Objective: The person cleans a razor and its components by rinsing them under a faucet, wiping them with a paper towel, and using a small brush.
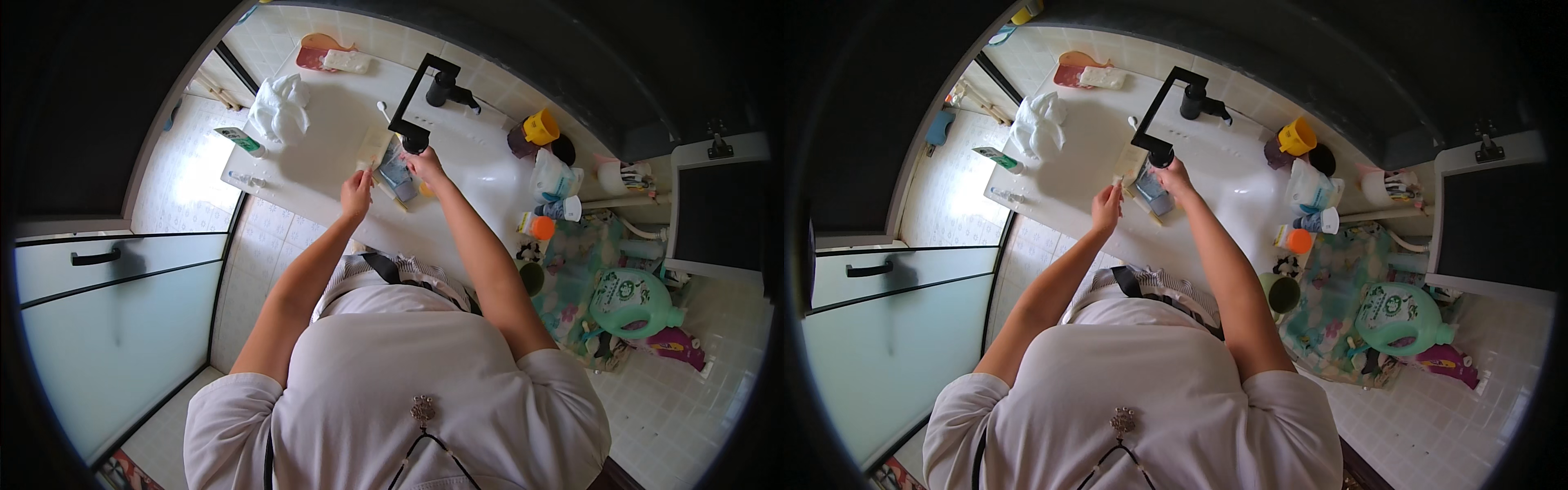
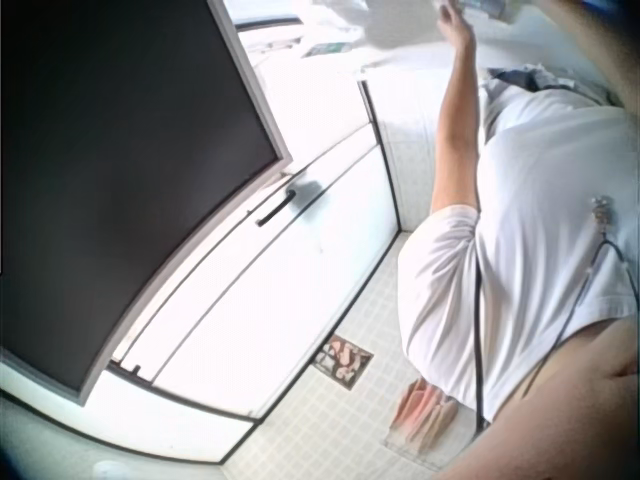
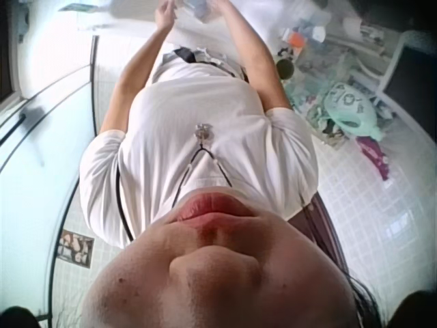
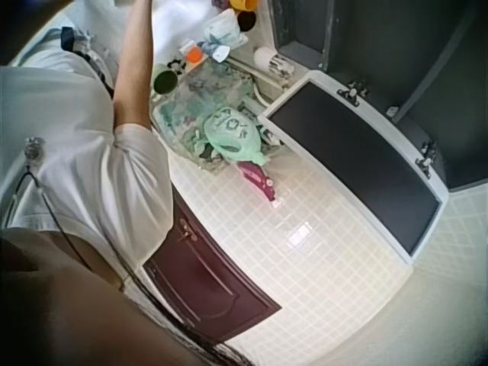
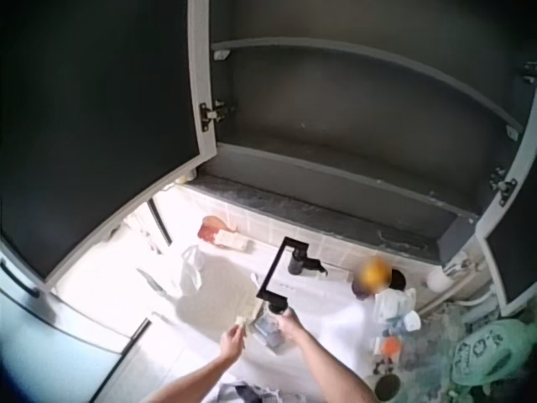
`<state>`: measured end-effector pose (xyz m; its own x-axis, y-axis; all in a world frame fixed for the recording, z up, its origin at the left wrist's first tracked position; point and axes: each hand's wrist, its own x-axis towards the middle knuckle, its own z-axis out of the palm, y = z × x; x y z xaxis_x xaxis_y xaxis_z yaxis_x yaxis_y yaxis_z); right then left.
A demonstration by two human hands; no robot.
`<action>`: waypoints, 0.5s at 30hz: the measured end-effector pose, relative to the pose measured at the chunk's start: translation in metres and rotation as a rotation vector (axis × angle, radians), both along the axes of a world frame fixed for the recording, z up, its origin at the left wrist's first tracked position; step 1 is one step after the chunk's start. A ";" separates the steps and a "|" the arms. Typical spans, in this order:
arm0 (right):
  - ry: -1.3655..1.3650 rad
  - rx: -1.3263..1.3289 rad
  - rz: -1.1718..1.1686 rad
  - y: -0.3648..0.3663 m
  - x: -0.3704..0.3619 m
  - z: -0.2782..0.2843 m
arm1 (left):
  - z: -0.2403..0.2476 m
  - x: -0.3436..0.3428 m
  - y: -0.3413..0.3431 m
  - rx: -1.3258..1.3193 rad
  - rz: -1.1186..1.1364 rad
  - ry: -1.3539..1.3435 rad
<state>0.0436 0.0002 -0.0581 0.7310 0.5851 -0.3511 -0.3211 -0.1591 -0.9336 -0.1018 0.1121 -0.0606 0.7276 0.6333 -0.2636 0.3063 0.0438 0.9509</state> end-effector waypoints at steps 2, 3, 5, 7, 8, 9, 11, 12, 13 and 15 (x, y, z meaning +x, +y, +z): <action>-0.031 -0.004 0.008 -0.002 0.004 0.001 | -0.002 0.002 0.005 0.024 0.030 -0.004; -0.058 -0.010 0.015 -0.003 0.005 0.002 | -0.003 0.003 0.008 0.026 0.031 -0.008; -0.029 -0.084 -0.018 -0.003 0.008 -0.004 | -0.004 0.003 0.011 0.022 0.037 0.021; -0.111 -0.174 0.035 0.002 0.007 -0.004 | -0.005 0.004 0.015 0.035 0.033 0.034; -0.109 -0.172 0.038 0.005 0.004 -0.002 | -0.005 0.003 0.016 0.046 0.030 0.049; -0.056 -0.088 0.024 0.007 0.001 -0.001 | -0.006 0.003 0.016 0.047 0.032 0.052; -0.006 -0.005 0.000 0.006 0.003 -0.006 | -0.004 0.005 0.013 0.041 0.018 0.050; -0.020 -0.038 0.033 0.005 0.005 -0.008 | -0.002 0.006 0.013 0.041 0.014 0.050; -0.034 -0.072 0.072 0.006 0.005 -0.004 | -0.003 0.005 0.013 0.047 0.005 0.059; -0.013 -0.101 0.039 0.010 0.000 0.003 | -0.004 0.003 0.015 0.052 -0.002 0.069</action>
<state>0.0438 0.0098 -0.0550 0.7129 0.5755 -0.4007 -0.3011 -0.2649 -0.9161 -0.0992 0.1274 -0.0645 0.7098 0.6462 -0.2804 0.3716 -0.0052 0.9284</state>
